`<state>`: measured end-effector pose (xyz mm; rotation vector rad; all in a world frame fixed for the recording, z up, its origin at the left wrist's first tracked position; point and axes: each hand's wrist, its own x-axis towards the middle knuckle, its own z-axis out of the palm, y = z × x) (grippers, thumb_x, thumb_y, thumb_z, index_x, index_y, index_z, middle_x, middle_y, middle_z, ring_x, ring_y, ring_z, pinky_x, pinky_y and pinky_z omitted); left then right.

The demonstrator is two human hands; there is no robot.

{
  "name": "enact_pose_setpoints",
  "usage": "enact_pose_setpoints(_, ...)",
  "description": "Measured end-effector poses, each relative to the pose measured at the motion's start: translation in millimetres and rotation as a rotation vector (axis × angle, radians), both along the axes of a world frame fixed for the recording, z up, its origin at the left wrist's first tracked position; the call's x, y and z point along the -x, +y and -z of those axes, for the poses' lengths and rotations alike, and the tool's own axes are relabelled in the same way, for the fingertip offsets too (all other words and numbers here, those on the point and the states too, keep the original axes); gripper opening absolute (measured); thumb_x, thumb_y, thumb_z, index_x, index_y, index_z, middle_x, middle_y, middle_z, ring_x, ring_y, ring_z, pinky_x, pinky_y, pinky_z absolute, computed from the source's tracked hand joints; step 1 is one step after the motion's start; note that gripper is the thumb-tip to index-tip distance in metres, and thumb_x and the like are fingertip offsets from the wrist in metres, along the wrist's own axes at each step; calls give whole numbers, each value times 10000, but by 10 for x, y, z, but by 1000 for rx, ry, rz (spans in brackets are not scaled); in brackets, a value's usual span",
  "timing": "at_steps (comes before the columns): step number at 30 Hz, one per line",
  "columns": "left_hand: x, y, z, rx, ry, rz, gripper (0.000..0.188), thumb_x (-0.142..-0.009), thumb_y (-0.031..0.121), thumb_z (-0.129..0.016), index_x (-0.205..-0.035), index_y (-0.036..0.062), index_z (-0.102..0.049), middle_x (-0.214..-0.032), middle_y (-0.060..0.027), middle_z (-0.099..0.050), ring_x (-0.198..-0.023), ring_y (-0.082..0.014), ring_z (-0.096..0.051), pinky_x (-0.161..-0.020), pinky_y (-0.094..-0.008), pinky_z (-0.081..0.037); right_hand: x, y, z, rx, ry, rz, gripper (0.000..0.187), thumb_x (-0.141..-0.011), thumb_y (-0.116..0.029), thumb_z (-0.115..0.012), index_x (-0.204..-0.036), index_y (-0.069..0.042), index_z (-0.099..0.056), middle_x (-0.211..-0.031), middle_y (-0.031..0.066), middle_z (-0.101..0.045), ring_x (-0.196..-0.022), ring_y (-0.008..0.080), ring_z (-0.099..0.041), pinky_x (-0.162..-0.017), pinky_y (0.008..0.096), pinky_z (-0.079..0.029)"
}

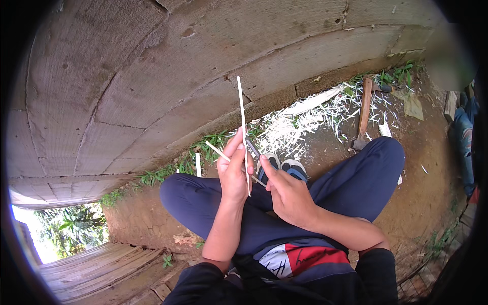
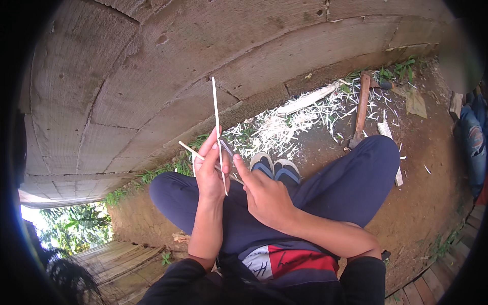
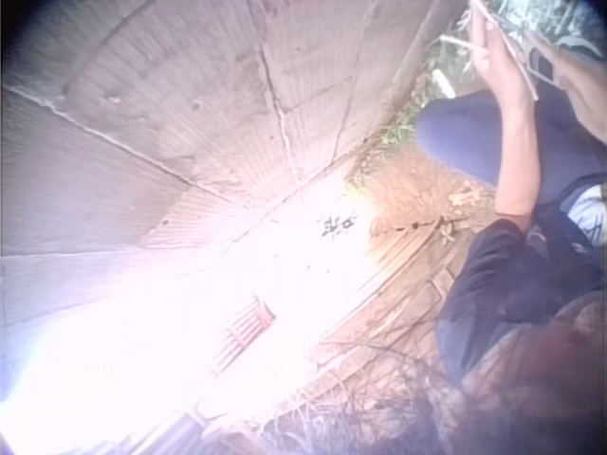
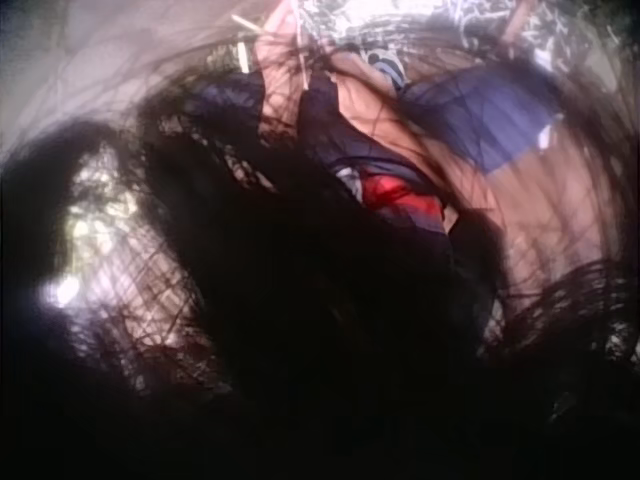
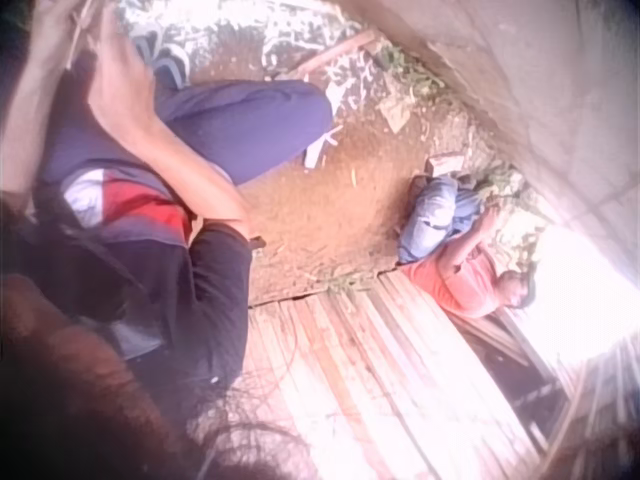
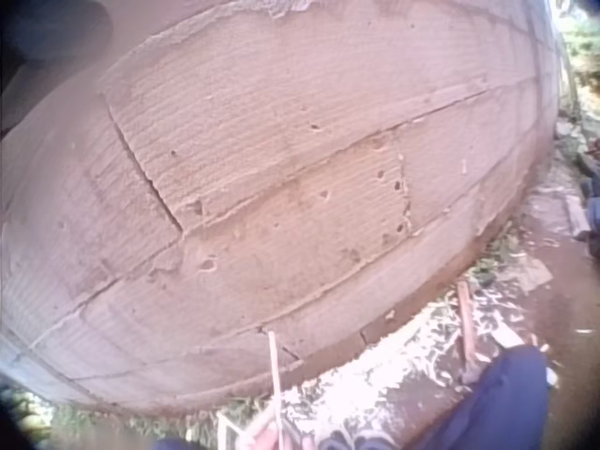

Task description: The person sits cross-legged on the ground and uses a knife to shave thin strips from a piece of bamboo. They hold the bamboo in one hand and the knife in the other, repeatedly scraping the surface to create shavings.

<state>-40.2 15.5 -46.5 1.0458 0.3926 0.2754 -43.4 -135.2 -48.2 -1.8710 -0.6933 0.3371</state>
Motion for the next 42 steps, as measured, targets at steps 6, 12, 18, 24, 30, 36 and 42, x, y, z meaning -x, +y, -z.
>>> enact_pose_setpoints(6,8,-107,14,-43,-13,-13,383,-946,84,-422,-1319,-1,-424,-798,-19,-520,-489,-34,-404,-434,-165,-327,-22,14,38,-15,-30,48,632,-804,8,-495,-1398,-99,-309,-810,105,-560,-640,289,-591,-555,389,-497)
enact_pose_setpoints(12,3,-165,-18,-2,-25,5,405,-940,70,-408,-1336,-9,-386,-768,-15,-491,-473,-37,-383,-429,-166,-324,5,97,72,-89,-16,116,628,-798,53,-478,-1391,-83,-324,-814,119,-563,-666,274,-599,-577,362,-490)
enact_pose_setpoints(18,5,-256,45,19,1,-27,420,-943,78,-409,-1352,-2,-357,-753,-11,-486,-467,-41,-375,-429,-173,-329,-45,122,114,-121,6,137,614,-798,140,-439,-1379,-26,-332,-855,164,-573,-712,264,-610,-652,332,-494)
enact_pose_setpoints(24,11,-248,40,17,7,-25,411,-946,88,-404,-1346,0,-366,-735,-4,-487,-463,-39,-382,-409,-174,-313,-33,164,150,-135,-1,147,603,-801,145,-435,-1373,-16,-338,-862,161,-573,-706,258,-609,-656,331,-498)
enact_pose_setpoints(30,21,-166,18,-10,82,-13,383,-948,93,-405,-1320,3,-410,-680,9,-486,-444,-33,-365,-398,-174,-298,46,170,130,-15,-17,113,638,-791,93,-456,-1394,-52,-306,-827,133,-555,-677,269,-597,-612,347,-497)
enact_pose_setpoints(36,26,-183,61,-116,163,-23,345,-949,90,-406,-1278,3,-466,-660,20,-493,-445,-27,-355,-396,-173,-292,52,209,96,-38,-11,103,655,-786,79,-463,-1402,-59,-290,-817,125,-554,-675,261,-598,-607,353,-496)
enact_pose_setpoints(42,-1,-165,83,-147,87,-76,353,-948,89,-412,-1287,3,-455,-697,8,-492,-464,-26,-362,-414,-167,-301,56,167,107,-7,-12,113,653,-792,31,-491,-1404,-97,-301,-824,101,-555,-685,269,-613,-586,376,-505)
